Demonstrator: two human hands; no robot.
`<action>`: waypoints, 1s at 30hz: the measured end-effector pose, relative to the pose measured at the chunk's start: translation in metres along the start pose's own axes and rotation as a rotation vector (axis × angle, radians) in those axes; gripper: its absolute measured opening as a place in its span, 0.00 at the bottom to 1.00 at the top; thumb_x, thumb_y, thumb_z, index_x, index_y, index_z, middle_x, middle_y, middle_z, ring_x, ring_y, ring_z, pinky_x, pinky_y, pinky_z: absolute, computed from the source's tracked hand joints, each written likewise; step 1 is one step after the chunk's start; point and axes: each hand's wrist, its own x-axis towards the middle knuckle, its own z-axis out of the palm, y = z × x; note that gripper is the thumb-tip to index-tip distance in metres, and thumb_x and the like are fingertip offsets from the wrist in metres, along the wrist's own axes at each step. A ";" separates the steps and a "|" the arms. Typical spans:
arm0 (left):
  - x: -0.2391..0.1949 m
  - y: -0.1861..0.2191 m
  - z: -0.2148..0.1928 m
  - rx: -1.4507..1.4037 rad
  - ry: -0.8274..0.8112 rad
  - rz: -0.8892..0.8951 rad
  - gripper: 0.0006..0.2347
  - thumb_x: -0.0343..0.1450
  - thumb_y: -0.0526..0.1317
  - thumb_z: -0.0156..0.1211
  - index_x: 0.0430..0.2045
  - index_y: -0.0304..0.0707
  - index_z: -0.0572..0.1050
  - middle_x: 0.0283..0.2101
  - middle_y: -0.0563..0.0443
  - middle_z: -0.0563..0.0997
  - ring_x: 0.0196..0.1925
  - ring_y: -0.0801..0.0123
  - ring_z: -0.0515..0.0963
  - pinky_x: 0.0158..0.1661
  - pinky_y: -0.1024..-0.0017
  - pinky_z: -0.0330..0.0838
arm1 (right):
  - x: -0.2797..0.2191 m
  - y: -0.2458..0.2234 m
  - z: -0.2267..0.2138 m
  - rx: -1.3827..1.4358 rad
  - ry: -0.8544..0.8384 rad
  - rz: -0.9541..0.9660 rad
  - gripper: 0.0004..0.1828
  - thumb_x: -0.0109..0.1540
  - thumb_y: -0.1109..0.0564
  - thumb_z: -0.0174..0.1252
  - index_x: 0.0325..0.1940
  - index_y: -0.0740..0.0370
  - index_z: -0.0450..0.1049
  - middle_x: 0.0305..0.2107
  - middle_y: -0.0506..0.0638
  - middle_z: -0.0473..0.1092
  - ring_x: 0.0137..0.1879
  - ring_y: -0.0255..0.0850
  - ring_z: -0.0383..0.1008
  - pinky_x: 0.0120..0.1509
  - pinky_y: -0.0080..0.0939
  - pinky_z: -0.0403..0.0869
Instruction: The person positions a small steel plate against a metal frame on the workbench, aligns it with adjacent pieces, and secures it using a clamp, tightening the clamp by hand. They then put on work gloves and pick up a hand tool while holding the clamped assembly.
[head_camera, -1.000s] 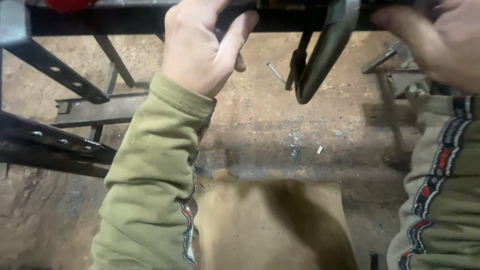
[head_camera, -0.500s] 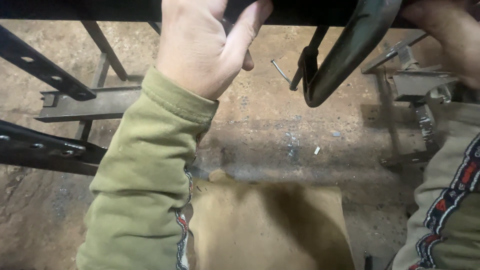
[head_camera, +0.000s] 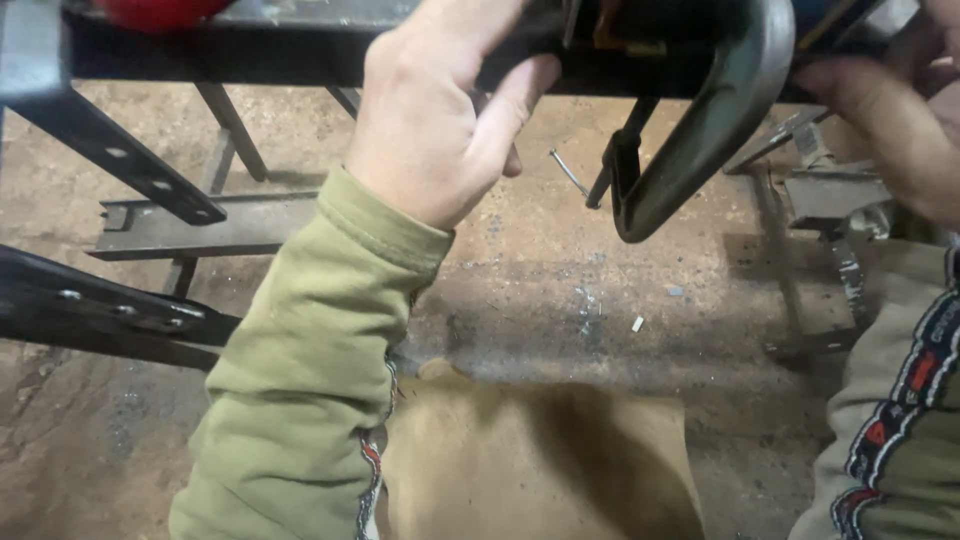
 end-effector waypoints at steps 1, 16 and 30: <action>0.003 0.003 -0.001 0.003 0.002 0.005 0.15 0.79 0.28 0.61 0.60 0.32 0.71 0.51 0.39 0.80 0.28 0.74 0.85 0.29 0.79 0.80 | 0.001 -0.017 -0.004 0.000 0.004 -0.004 0.16 0.74 0.56 0.60 0.65 0.66 0.73 0.39 0.57 0.74 0.41 0.43 0.75 0.49 0.45 0.75; 0.018 0.012 -0.008 0.063 -0.016 -0.052 0.23 0.77 0.25 0.56 0.69 0.37 0.65 0.60 0.40 0.77 0.62 0.59 0.82 0.66 0.72 0.77 | 0.006 -0.126 -0.040 -0.216 -0.051 -0.395 0.45 0.60 0.69 0.66 0.78 0.71 0.52 0.45 0.67 0.73 0.43 0.50 0.78 0.45 0.43 0.77; 0.073 0.052 -0.038 -0.439 -0.123 -0.823 0.17 0.76 0.30 0.46 0.60 0.33 0.73 0.65 0.38 0.76 0.32 0.75 0.82 0.34 0.74 0.81 | 0.023 -0.139 -0.069 0.093 -0.241 -0.027 0.47 0.53 0.58 0.74 0.73 0.70 0.62 0.54 0.63 0.72 0.34 0.43 0.73 0.41 0.39 0.76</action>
